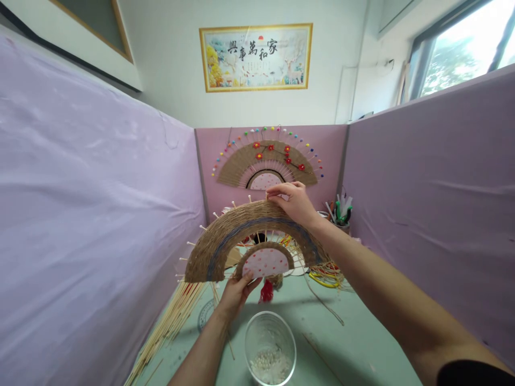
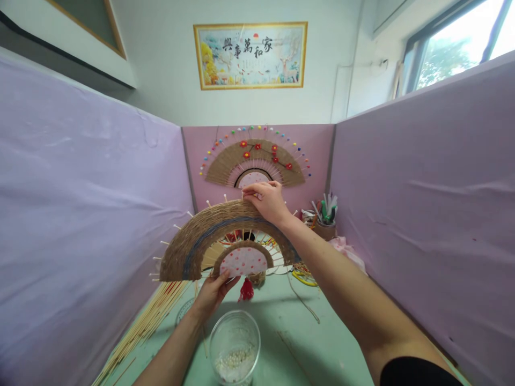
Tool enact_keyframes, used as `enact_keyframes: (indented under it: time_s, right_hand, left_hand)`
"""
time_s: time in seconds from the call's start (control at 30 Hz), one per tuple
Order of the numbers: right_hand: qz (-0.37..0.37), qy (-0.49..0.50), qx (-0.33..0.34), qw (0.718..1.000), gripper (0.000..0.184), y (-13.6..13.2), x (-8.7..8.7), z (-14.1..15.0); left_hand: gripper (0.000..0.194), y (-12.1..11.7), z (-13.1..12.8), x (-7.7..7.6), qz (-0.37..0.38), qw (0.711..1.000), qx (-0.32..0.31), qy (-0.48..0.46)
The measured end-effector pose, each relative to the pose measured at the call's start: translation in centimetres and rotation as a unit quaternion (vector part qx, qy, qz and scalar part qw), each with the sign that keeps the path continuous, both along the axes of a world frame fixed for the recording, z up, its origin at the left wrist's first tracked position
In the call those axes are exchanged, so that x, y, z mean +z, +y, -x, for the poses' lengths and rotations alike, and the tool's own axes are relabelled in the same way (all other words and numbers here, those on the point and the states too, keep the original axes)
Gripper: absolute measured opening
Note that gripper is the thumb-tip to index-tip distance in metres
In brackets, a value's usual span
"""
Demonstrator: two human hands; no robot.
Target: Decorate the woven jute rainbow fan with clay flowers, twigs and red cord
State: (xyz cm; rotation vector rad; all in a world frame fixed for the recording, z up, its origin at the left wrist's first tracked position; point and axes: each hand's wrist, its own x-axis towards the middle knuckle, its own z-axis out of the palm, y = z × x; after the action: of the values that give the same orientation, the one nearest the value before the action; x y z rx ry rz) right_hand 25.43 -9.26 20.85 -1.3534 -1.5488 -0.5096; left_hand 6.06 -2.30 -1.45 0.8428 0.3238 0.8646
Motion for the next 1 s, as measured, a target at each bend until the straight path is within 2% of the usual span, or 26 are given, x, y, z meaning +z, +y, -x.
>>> enact_keyframes:
  time_s: [0.37,0.57,0.67,0.8,1.0]
  right_hand:
    - [0.009,0.003,-0.006,1.000,0.007,-0.4,0.0,0.0]
    - [0.000,-0.086,-0.001,0.996,0.027,-1.1,0.4,1.3]
    - [0.009,-0.112,0.016,0.994,0.023,-0.7,0.3,2.1]
    - [0.004,-0.090,0.002,0.996,0.014,0.0,0.1,2.3]
    - [-0.006,-0.074,-0.005,0.997,0.014,0.1,0.2,1.9]
  left_hand:
    - [0.038,-0.2,0.0,-0.1,-0.001,1.000,-0.008,-0.007]
    - [0.038,-0.2,0.0,-0.2,-0.006,1.000,-0.013,-0.002]
    - [0.039,-0.3,-0.1,-0.1,-0.005,1.000,-0.017,-0.001]
    - [0.039,-0.6,-0.1,0.1,0.004,1.000,-0.011,0.008]
    - [0.038,-0.7,-0.1,0.3,0.006,1.000,-0.011,0.016]
